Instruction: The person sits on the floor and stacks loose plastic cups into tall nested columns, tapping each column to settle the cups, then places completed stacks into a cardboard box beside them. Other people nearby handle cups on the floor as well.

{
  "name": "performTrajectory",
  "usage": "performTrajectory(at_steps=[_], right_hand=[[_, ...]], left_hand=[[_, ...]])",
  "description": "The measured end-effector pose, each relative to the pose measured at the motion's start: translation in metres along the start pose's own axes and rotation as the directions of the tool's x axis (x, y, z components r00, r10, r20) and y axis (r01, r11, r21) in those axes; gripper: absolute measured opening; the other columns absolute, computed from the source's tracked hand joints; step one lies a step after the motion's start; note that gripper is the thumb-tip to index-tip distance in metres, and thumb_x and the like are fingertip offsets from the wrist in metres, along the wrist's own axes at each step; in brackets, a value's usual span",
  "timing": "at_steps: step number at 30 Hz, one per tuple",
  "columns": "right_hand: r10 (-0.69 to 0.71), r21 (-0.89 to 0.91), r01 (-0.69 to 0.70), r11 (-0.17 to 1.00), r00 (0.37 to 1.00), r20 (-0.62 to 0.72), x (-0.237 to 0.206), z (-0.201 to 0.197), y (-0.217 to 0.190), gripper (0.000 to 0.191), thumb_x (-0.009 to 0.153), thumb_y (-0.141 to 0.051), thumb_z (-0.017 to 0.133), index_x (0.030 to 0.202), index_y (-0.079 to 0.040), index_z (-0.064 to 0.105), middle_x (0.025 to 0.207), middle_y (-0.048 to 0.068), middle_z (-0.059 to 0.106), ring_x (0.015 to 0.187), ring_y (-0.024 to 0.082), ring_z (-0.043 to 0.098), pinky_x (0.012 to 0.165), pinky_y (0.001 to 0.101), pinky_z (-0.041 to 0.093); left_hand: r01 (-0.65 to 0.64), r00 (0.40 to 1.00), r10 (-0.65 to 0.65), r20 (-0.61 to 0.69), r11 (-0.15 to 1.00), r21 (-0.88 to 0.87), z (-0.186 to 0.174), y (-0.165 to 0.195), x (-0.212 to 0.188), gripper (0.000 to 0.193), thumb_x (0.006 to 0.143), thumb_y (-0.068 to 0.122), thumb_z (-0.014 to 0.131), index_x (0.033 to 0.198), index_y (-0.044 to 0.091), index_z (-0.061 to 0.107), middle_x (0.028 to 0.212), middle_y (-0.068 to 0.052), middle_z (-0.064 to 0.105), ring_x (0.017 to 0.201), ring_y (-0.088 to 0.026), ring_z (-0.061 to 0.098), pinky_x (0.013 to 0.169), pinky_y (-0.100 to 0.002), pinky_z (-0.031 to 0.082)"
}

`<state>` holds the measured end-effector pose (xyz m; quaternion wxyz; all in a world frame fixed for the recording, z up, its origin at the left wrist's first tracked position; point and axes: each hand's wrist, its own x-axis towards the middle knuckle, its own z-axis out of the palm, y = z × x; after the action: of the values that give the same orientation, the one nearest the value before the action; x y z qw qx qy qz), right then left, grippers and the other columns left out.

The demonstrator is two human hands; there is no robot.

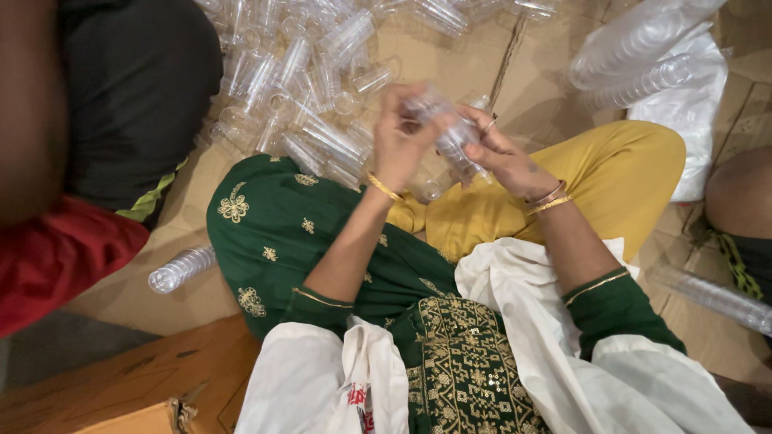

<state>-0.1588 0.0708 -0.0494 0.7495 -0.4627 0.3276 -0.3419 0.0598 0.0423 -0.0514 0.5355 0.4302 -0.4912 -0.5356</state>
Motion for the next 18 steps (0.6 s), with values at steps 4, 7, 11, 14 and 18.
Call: performTrajectory(at_steps=[4,7,11,14,18], right_hand=[[-0.087,0.276,0.055,0.959,0.991,0.103,-0.006,-0.016,0.001,0.076,0.106,-0.046,0.059,0.165,-0.012,0.026,0.126,0.026,0.060,0.085,0.031,0.070,0.065,0.0426,0.057],[-0.128,0.675,-0.033,0.737,0.974,0.187,-0.012,-0.027,-0.001,0.072,0.111,-0.055,0.046,0.164,-0.009,0.029,0.127,0.028,0.059,0.090,0.037,0.071,0.067,0.0451,0.059],[-0.241,0.801,0.007,0.599,0.955,0.172,-0.020,-0.032,-0.002,0.077,0.112,-0.055,0.039,0.166,-0.002,0.032,0.119,0.029,0.060,0.085,0.038,0.070,0.065,0.0450,0.059],[-0.251,0.779,0.068,0.624,0.961,0.117,-0.022,-0.030,-0.001,0.076,0.109,-0.054,0.042,0.164,-0.002,0.035,0.121,0.027,0.059,0.087,0.037,0.069,0.065,0.0457,0.058],[-0.328,0.713,0.138,0.687,0.935,0.135,-0.018,-0.030,0.001,0.081,0.102,-0.067,0.047,0.150,-0.003,0.045,0.117,0.020,0.060,0.091,0.033,0.068,0.068,0.0434,0.056]], left_hand=[[-0.253,0.914,0.129,-0.385,0.923,-0.291,-0.039,0.018,0.028,0.049,0.095,0.004,0.078,0.132,0.010,0.047,0.115,-0.009,0.057,0.089,-0.015,0.061,0.072,-0.029,0.056],[-0.263,0.879,0.143,-0.456,0.941,-0.211,-0.064,0.026,0.032,0.051,0.089,0.000,0.080,0.123,0.009,0.044,0.117,-0.009,0.060,0.100,-0.017,0.064,0.072,-0.031,0.060],[-0.247,0.899,0.128,-0.419,0.938,-0.244,-0.058,0.016,0.024,0.051,0.088,0.000,0.082,0.122,0.007,0.045,0.119,-0.007,0.056,0.103,-0.016,0.061,0.078,-0.033,0.062],[-0.224,0.930,0.120,-0.347,0.935,-0.274,-0.047,0.007,0.021,0.047,0.090,0.000,0.081,0.122,0.005,0.047,0.119,-0.006,0.054,0.103,-0.016,0.061,0.083,-0.034,0.063],[-0.251,0.950,0.203,-0.238,0.949,-0.192,-0.040,0.003,0.016,0.044,0.094,-0.004,0.080,0.127,0.002,0.052,0.122,-0.007,0.055,0.110,-0.014,0.057,0.098,-0.031,0.055]])
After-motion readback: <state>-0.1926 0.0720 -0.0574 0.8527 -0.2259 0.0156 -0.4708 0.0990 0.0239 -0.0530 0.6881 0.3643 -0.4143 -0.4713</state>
